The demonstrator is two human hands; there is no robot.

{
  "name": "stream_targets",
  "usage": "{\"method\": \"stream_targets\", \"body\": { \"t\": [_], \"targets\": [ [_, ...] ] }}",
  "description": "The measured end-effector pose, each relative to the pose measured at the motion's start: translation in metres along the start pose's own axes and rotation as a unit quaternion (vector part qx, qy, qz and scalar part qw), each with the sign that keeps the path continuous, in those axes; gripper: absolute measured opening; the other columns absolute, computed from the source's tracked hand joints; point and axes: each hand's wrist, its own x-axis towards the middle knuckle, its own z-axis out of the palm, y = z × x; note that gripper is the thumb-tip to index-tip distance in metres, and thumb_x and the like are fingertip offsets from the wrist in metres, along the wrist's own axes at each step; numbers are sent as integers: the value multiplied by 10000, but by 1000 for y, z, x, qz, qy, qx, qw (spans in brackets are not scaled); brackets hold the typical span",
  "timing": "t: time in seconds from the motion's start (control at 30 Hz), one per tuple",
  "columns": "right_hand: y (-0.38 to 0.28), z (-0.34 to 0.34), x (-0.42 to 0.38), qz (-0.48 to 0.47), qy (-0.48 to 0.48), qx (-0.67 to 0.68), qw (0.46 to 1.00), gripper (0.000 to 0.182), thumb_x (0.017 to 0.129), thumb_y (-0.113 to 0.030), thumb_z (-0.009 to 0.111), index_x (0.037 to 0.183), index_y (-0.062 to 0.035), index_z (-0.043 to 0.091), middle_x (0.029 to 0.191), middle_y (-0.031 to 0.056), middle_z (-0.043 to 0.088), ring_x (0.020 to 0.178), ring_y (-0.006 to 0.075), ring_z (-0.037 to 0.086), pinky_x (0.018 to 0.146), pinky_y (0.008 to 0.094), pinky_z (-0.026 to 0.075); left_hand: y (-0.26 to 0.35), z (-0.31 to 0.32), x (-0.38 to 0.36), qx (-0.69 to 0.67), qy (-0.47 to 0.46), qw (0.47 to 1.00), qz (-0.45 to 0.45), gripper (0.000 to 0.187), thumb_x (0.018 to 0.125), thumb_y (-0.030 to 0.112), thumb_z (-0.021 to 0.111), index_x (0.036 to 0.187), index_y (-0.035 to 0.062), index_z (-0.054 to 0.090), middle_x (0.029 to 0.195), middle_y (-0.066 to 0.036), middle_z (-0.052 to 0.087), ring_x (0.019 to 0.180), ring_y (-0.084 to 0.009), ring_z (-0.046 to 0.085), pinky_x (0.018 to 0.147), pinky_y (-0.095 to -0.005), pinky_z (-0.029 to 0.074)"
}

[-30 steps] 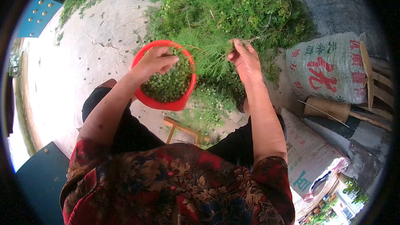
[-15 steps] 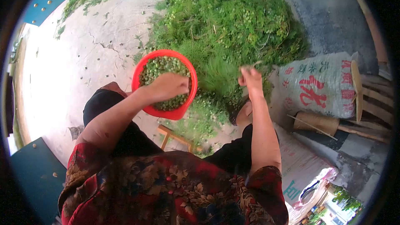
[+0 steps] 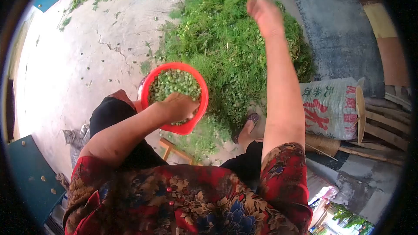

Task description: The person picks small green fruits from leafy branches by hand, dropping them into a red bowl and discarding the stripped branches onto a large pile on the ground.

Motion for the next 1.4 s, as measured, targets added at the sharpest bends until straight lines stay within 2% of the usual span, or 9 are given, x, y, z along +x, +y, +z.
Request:
{"method": "stream_targets", "body": {
  "t": [0.17, 0.37, 0.5, 0.6, 0.7, 0.8, 0.97, 1.27, 1.4],
  "targets": [
    [215, -13, -19, 277, 5, -109, 955, 451, 825, -211, 641, 1214, -52, 479, 1051, 87, 583, 843, 182, 608, 738, 366, 527, 9, 5, -7, 67, 42, 997, 27, 162, 766, 145, 602, 884, 34, 588, 844, -137, 640, 784, -289, 653, 670, -397, 505],
    [301, 51, -1, 262, -32, -286, 921, 791, 823, -236, 648, 1430, -83, 164, 1462, 120, 267, 1050, 258, 566, 797, 377, 512, 18, 9, -2, 31, -15, 999, 35, 113, 750, 73, 551, 851, 42, 590, 830, -126, 640, 762, -277, 655, 659, -378, 507],
    [334, 49, 2, 232, -196, -548, 780, 620, 807, -309, 626, 1332, -83, 385, 1294, 222, 467, 1194, 342, 463, 983, 436, 377, 17, 13, 1, 44, -10, 999, 23, 125, 767, 82, 531, 880, 58, 579, 812, -86, 620, 794, -234, 638, 692, -326, 487],
    [342, 28, -21, 178, -187, -552, 793, 431, 822, -291, 626, 1168, -54, 525, 1083, 179, 601, 1017, 270, 582, 850, 403, 468, 18, 3, 3, 41, -58, 997, 11, 116, 767, 83, 530, 875, 68, 569, 818, -68, 609, 807, -231, 628, 707, -342, 472],
    [318, -2, -47, 339, -116, -179, 916, 296, 841, -280, 619, 1029, -56, 571, 890, 73, 627, 769, 162, 605, 700, 333, 505, 18, 19, 2, 69, -15, 997, 23, 140, 767, 99, 542, 905, 88, 566, 847, -64, 615, 800, -227, 630, 692, -339, 471],
    [292, -34, -68, 320, -146, -192, 916, 249, 851, -287, 615, 966, -73, 562, 790, 5, 597, 619, 90, 550, 600, 276, 498, 22, 18, 2, 86, -33, 995, 35, 182, 766, 111, 547, 947, 93, 557, 849, -68, 620, 803, -225, 632, 698, -333, 472],
    [205, -53, -113, 213, -1, -60, 975, 230, 850, -243, 595, 996, -71, 545, 961, 60, 523, 955, 190, 518, 884, 380, 430, 20, -2, 2, 76, -4, 997, 33, 172, 771, 133, 550, 925, 61, 571, 884, -121, 631, 835, -280, 638, 717, -391, 499],
    [80, -75, -184, 175, 65, 217, 958, 163, 830, -174, 609, 960, -92, 554, 934, 52, 593, 832, 212, 581, 740, 397, 486, 29, -31, 18, -72, 416, 905, 56, 390, 762, 235, 656, 1058, 19, 522, 1010, -157, 565, 933, -360, 562, 791, -425, 475],
    [72, -66, -209, 209, 49, 307, 927, 268, 851, -194, 572, 1086, -65, 551, 1055, 102, 605, 938, 250, 585, 784, 387, 493, 28, -24, 37, 0, 384, 918, 98, 515, 740, 368, 676, 1108, 47, 514, 1094, -115, 556, 1100, -296, 483, 876, -424, 429]
  ]
}}
